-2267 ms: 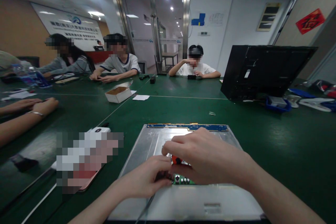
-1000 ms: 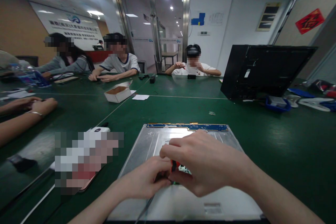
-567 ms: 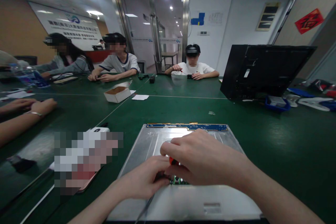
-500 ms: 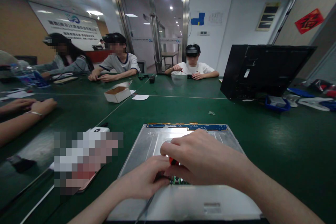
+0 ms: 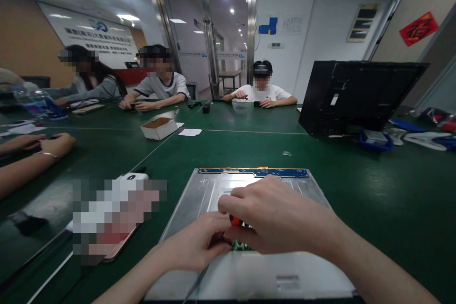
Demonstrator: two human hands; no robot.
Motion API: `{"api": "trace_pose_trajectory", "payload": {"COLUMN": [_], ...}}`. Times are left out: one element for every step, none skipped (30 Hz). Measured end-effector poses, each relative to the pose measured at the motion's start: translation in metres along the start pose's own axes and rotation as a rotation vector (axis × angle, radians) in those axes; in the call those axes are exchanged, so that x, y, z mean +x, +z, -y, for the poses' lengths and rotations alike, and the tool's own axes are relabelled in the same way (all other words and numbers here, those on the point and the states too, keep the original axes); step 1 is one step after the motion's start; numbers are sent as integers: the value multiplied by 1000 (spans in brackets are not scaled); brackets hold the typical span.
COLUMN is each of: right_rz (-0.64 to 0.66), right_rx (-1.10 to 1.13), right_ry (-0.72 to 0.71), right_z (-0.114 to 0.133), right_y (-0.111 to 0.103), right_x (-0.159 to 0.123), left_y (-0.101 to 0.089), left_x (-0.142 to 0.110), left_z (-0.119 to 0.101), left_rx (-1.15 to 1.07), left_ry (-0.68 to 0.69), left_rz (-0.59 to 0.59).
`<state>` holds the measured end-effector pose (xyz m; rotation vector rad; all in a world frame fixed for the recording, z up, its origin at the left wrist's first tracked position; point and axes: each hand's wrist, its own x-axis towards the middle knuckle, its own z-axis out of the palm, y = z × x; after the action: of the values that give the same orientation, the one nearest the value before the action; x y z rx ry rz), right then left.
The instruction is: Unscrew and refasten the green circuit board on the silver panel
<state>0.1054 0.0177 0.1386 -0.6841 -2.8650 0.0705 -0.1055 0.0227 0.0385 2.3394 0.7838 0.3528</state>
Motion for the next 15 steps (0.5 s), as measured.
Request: {"api": "trace_pose_trajectory", "payload": {"right_rz": [0,2,4,4,2,-1,-3,-2,2,8,15,22,26,25,19], "right_rx": [2,6,11,18,24,29,32,33,32,29,25,21,14,7,1], "right_ry": [1,2,2,0,-1,-5,-7,-9,-11,-10,-9,-9,-7,-6,-1], "right_z": [0,-1,-1,-1,-1,0,0,1,1,1,1,1,1,1,1], "right_y": [0,1,1,1,0,0,-1,-2,-3,-3,-4,-4,-4,-3,-3], "right_x": [0,0,-1,-1,-2,-3,-3,-4,-4,-4,-4,-3,-3,-2,-2], "left_y": [0,0,1,1,2,3,3,4,4,5,5,5,5,4,4], "left_x": [0,0,0,0,-1,-1,-1,-2,-2,-2,-2,-2,-2,-2,-1], "left_z": [0,0,1,2,4,5,6,7,8,8,8,8,7,6,4], "left_rx": [1,3,5,7,9,8,8,6,3,0,-3,-8,-12,-17,-22], "left_ry": [-5,-11,-17,-23,-27,-30,-30,-29,-28,-27,-27,-27,-28,-27,-24], "left_rz": [1,2,2,3,3,6,9,13,14,16,14,10,7,4,2]}}
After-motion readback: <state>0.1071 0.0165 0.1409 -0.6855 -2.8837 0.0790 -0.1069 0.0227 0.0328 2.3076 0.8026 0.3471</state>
